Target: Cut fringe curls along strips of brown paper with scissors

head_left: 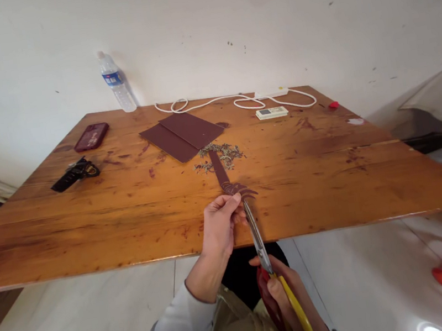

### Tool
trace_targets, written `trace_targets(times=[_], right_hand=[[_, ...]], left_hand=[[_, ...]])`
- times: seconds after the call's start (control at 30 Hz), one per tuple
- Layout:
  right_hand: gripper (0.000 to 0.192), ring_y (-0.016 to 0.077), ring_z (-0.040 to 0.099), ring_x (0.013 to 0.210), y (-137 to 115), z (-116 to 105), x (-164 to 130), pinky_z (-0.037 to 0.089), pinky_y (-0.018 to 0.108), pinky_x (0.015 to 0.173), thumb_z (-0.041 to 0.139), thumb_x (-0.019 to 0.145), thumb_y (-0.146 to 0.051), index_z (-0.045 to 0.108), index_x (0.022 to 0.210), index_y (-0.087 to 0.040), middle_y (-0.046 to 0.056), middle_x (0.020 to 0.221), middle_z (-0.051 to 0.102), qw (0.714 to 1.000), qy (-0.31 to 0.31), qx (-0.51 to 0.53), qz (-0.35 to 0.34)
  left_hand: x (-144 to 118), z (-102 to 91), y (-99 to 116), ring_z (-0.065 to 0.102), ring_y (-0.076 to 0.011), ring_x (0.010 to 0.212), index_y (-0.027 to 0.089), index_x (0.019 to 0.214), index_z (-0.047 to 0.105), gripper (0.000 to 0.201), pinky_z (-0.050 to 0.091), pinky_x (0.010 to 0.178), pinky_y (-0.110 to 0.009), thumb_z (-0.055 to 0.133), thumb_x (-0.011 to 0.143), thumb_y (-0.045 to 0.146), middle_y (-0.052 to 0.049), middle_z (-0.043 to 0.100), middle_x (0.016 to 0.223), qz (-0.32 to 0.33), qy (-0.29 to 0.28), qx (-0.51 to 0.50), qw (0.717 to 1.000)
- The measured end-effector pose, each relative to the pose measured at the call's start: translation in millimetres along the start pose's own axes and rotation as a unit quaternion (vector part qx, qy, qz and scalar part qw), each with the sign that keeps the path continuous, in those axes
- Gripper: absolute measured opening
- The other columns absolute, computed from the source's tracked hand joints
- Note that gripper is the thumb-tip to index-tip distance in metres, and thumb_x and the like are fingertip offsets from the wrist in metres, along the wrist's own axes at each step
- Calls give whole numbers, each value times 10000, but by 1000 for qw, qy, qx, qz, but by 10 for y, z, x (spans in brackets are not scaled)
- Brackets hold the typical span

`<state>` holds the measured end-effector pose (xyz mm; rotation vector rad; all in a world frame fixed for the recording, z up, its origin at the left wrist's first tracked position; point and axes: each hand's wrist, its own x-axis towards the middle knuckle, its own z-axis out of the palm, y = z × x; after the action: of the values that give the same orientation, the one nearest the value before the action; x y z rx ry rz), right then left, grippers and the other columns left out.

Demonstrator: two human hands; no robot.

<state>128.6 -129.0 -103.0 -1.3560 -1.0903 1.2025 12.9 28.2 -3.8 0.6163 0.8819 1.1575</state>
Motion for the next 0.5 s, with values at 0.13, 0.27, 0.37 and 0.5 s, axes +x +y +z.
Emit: trace_targets(times=[0.13,0.27,0.37,0.5], right_hand=[[605,145,366,539,-47,14,30,347,255,458,688,926,-803,787,1083,-227,-67,640,438,1000,16,15,-3],[641,121,292,506,-122,80,21,256,235,427,695,899,-854,747,1035,-230,-88,612,391,997,14,73,33],[676,107,233,486,-181,126,5,189,227,423,682,883,-902,686,1011,-239,-117,593,316,990,-1,114,77],[714,110,249,504,-211,133,8,177,234,441,674,861,-936,680,971,-230,-107,597,338,995,12,80,62]], left_hand=[[11,9,-2,535,-81,403,177,542,663,432,457,452,-213,1006,527,440,15,614,481,0,2,0,1000],[6,19,-7,530,-78,401,179,530,661,420,465,452,-212,997,520,430,13,615,477,1,7,-3,1000],[-7,20,-5,534,-78,404,175,531,674,404,470,450,-211,994,511,421,8,624,481,-1,13,-5,1000],[-9,19,-8,535,-80,403,177,520,666,408,469,445,-209,994,514,419,8,619,474,-1,13,-9,1000]])
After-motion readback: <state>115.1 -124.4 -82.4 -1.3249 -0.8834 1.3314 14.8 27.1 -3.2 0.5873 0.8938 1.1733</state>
